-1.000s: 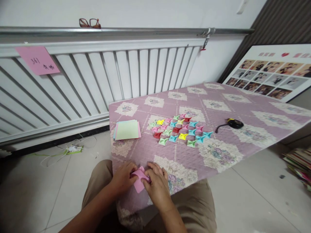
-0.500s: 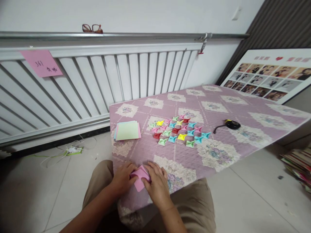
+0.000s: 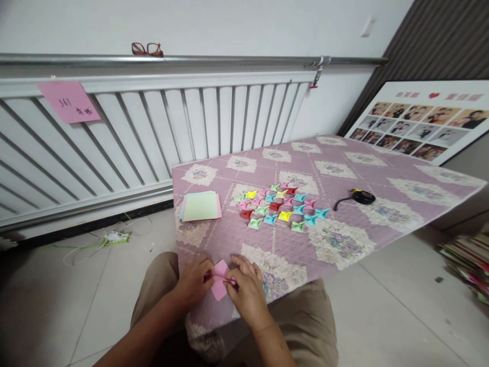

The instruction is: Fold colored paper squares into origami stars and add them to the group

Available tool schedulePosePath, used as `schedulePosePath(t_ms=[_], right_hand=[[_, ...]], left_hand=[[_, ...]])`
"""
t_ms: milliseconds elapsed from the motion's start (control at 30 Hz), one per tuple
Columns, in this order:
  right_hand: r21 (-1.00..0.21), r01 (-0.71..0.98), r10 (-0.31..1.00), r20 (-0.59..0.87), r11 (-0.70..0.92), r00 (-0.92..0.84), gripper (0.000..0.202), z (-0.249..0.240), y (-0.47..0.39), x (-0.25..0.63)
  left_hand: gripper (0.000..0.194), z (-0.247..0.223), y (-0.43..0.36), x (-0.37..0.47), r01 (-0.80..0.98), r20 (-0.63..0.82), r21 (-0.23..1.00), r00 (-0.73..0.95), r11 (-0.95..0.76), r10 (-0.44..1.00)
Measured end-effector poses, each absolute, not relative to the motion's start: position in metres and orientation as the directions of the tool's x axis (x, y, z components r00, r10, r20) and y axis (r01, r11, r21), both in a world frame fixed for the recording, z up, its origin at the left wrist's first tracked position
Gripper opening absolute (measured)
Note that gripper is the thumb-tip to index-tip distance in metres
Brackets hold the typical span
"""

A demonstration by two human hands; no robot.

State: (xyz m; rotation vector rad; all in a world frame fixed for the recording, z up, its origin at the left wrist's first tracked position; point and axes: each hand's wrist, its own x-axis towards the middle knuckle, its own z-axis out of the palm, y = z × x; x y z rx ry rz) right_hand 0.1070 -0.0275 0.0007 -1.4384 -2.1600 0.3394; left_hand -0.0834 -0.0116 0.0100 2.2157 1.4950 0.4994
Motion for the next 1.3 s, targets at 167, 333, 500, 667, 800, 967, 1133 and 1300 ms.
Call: schedulePosePath(t_ms=[167,333,500,667,800,967,1133,1300], right_hand=[[-0.462,0.798,0.918,0.281,0.386,-0.282,0.004,-0.001,-0.026,0.106],[-0.456,0.793,0.909,0.295,0.404,-0.294,0.006,-0.006,-0.023,0.109],[-0.437,0.753,0.858,0.391,0.491,-0.333,0.006,-0.01,-0.023,0.111],[-0.319,0.801,0.843,0.381,0.506,-0.38,0.008,-0.006,-0.027,0.11],[-0.248,0.805,0.827,0.334,0.539,-0.452,0.018,-0.004,-0.027,0.111],[-0.256,0.736,0.766,0.372,0.627,-0.524,0.025,-0.009,-0.021,0.115],[-0.237,0.699,0.721,0.413,0.675,-0.556,0.026,-0.013,-0.018,0.116],[-0.196,0.69,0.697,0.415,0.696,-0.585,0.029,-0.015,-0.019,0.119]], left_hand=[[0.011,0.015,-0.008,-0.087,0.791,-0.03,0.51,0.409,-0.338,0.912],[0.01,0.022,-0.005,-0.099,0.774,-0.058,0.514,0.461,-0.369,0.885],[0.013,0.02,-0.003,-0.104,0.768,-0.049,0.511,0.475,-0.387,0.879],[0.014,0.018,-0.005,-0.103,0.761,-0.023,0.511,0.477,-0.399,0.879],[0.016,0.018,-0.007,-0.104,0.747,0.002,0.513,0.492,-0.423,0.871],[0.018,0.01,-0.008,-0.107,0.698,0.093,0.516,0.531,-0.497,0.842],[0.019,-0.001,-0.009,-0.11,0.691,0.139,0.487,0.543,-0.534,0.828],[0.022,-0.002,-0.01,-0.111,0.708,0.133,0.437,0.56,-0.555,0.818]])
